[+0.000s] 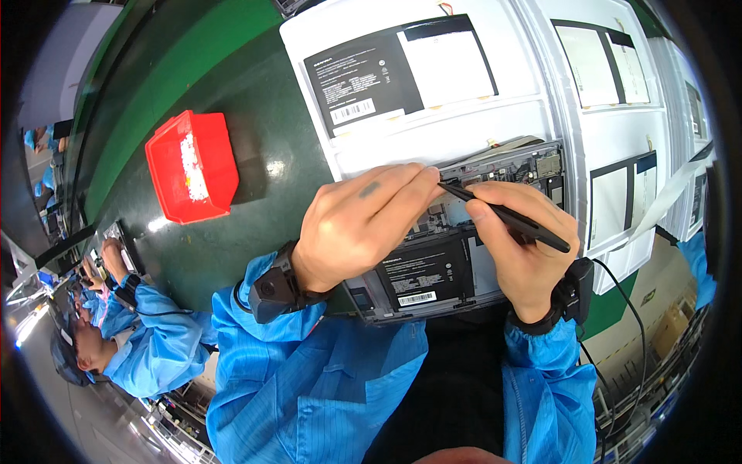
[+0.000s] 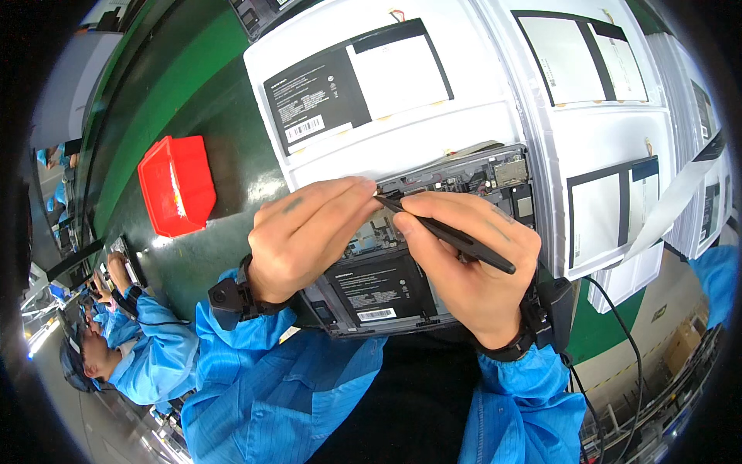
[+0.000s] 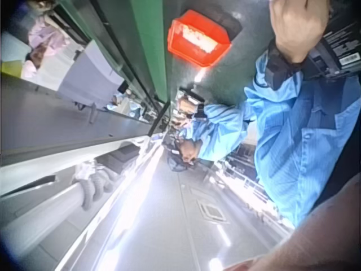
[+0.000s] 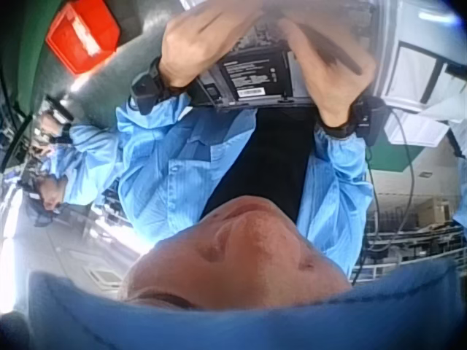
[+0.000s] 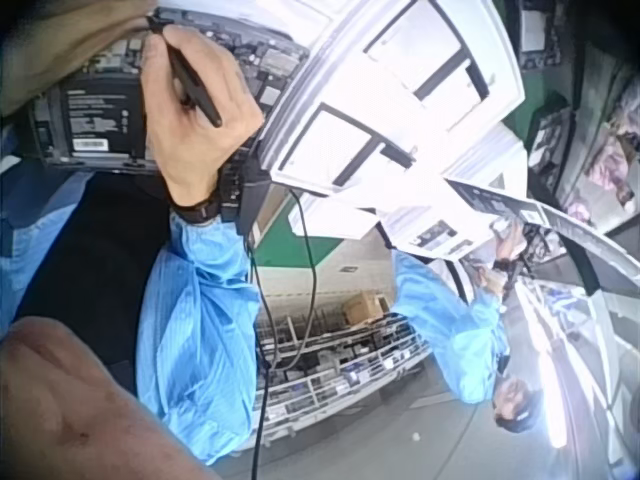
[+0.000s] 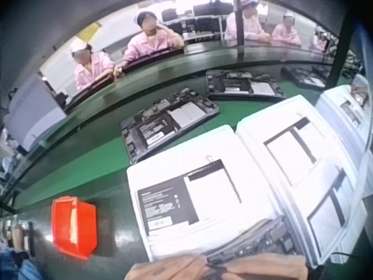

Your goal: The person assembles a tablet by placing a motherboard and a battery into a plastic shell casing, using a spudger and tweezers to manipulate the components and a ribbon cable.

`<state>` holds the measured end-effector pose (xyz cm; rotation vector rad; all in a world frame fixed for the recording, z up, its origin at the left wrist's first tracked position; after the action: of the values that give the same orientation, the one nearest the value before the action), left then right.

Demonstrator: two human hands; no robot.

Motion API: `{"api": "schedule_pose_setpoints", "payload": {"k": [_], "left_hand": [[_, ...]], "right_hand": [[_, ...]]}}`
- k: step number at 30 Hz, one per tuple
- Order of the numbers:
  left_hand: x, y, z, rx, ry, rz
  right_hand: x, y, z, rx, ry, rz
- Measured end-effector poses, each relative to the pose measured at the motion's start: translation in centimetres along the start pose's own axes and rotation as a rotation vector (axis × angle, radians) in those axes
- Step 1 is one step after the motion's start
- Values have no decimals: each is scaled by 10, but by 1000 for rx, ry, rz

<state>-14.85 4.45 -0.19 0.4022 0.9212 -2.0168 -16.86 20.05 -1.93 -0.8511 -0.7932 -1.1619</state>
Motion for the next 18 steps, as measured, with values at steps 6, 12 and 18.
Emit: {"api": "schedule_pose_setpoints", "payload": {"k": [6, 12, 18], "left_hand": [[-3, -3, 1, -6, 14, -4], [-3, -2, 0, -7, 3, -15], [-2, 0, -1, -10, 0, -13]], "right_hand": [[-4, 0, 3, -5, -32, -31], [-4, 0, 2, -5, -1, -91], [-10, 0, -2, 14, -24, -117]]}}
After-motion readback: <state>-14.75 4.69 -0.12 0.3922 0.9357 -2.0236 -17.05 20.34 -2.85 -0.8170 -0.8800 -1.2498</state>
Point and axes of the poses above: each hand's wrist, its own y-axis away from the middle knuckle, its own z-axis out of the back of the hand, x = y × z, the point moved 10 cm from there along -y, towards the middle knuckle, and after that the axes turned 9 degrees about y, right-handed, at the moved point
